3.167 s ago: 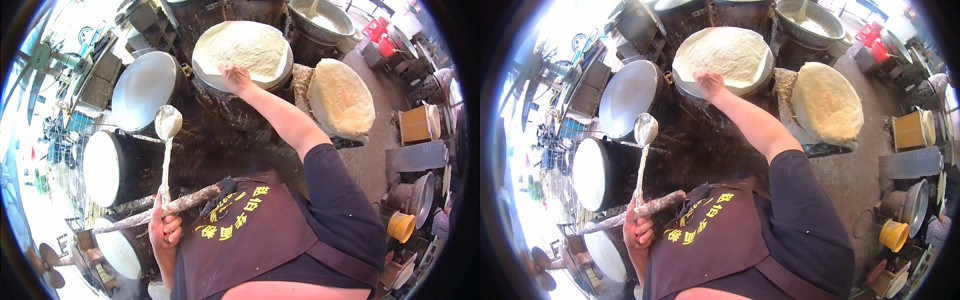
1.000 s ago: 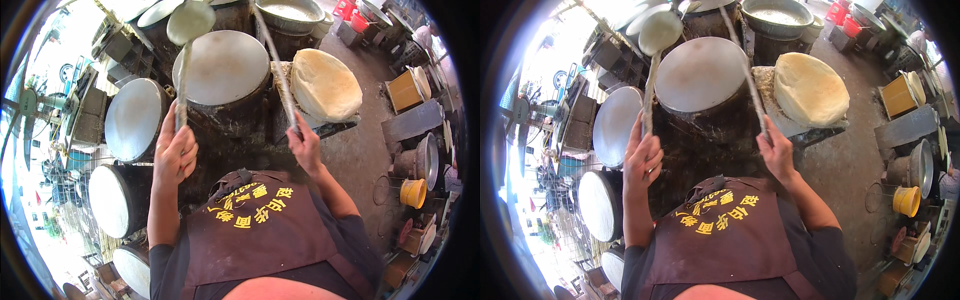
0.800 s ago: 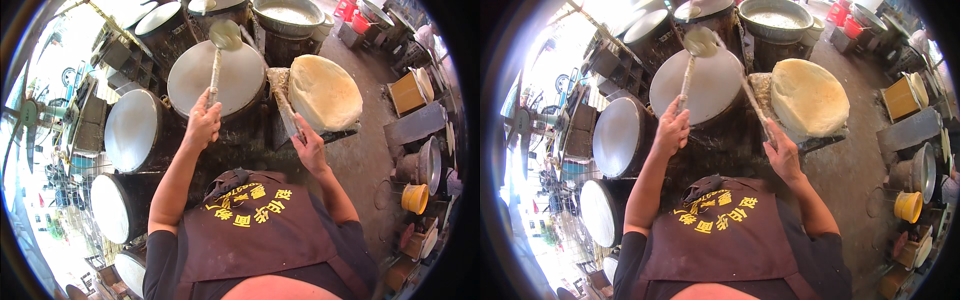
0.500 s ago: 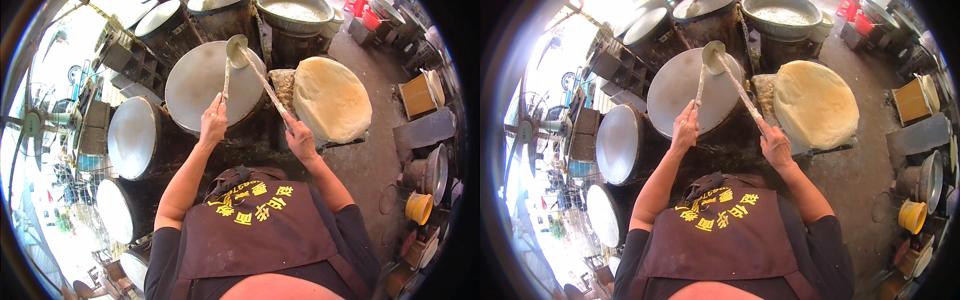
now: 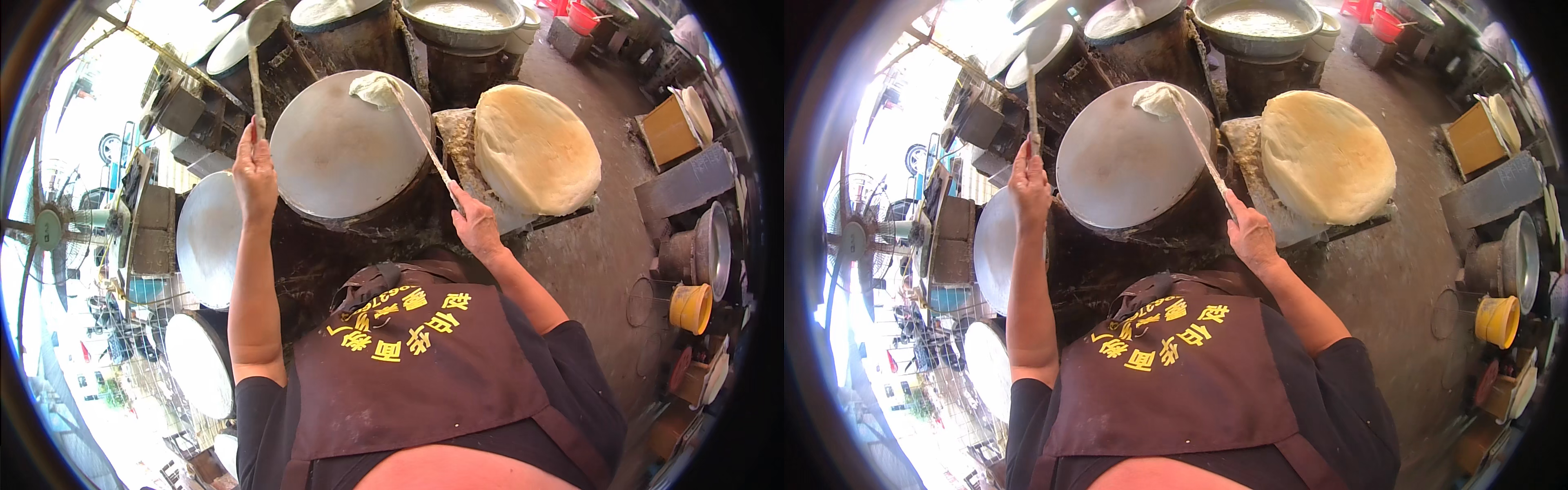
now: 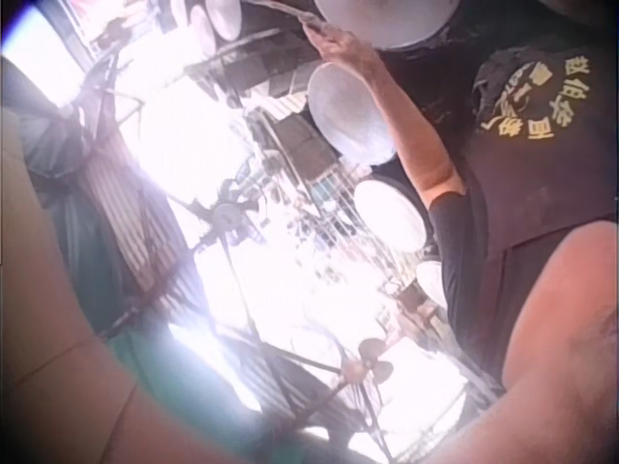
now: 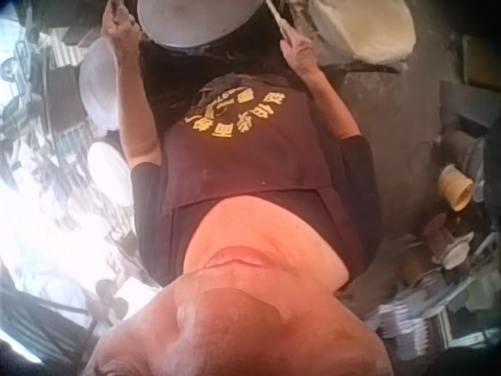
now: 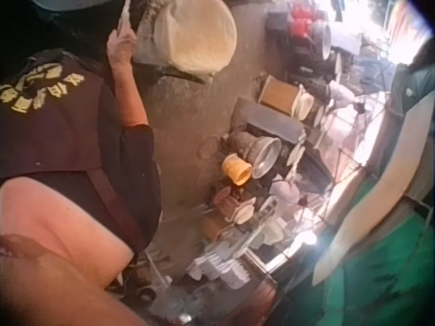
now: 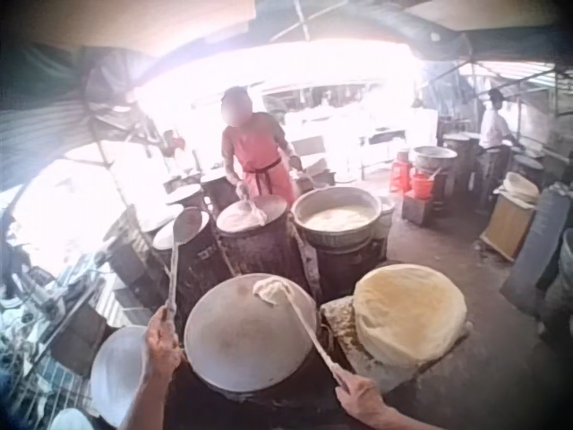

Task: The person ladles batter onto hot round griddles, spreads it into thin circular pancakes, and flips them as they cook. Finished pancakes are stacked on a nearby surface. The process is repeated continuously across multiple griddles.

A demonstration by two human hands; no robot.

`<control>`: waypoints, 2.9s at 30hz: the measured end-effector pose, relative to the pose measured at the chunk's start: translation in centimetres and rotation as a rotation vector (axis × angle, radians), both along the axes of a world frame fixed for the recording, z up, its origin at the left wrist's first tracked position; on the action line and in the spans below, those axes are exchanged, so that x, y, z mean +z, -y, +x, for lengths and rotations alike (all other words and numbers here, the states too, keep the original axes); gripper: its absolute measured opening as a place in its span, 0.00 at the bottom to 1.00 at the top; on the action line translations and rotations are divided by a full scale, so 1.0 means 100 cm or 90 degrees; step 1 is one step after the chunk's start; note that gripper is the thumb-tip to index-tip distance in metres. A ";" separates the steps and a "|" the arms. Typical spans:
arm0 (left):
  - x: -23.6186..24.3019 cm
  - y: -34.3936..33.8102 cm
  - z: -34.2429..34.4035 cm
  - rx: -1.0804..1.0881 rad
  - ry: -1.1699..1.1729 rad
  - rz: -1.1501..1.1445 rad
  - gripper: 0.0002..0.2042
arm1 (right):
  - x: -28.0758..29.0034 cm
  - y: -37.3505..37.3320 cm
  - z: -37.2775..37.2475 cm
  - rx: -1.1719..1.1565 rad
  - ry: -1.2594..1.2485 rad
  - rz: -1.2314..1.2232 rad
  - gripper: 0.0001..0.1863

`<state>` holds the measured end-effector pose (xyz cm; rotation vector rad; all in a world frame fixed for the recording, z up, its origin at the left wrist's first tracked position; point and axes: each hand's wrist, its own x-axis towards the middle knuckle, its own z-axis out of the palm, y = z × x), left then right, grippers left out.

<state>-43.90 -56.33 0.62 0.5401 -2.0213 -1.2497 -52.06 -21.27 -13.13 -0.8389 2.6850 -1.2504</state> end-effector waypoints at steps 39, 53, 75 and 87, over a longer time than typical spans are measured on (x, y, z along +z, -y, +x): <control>0.043 -0.068 0.333 -0.200 -0.461 0.551 0.28 | 0.004 0.154 -0.047 0.074 -0.048 -0.056 0.22; 0.039 -0.065 0.344 -0.269 -0.406 0.511 0.25 | 0.027 0.152 -0.069 0.136 -0.004 -0.019 0.26; 0.036 -0.097 0.333 -0.164 -0.373 0.576 0.25 | 0.033 0.138 -0.092 0.383 0.086 -0.014 0.28; 0.058 -0.166 0.281 0.024 -0.387 0.591 0.26 | 0.032 0.158 -0.149 0.456 0.056 0.031 0.25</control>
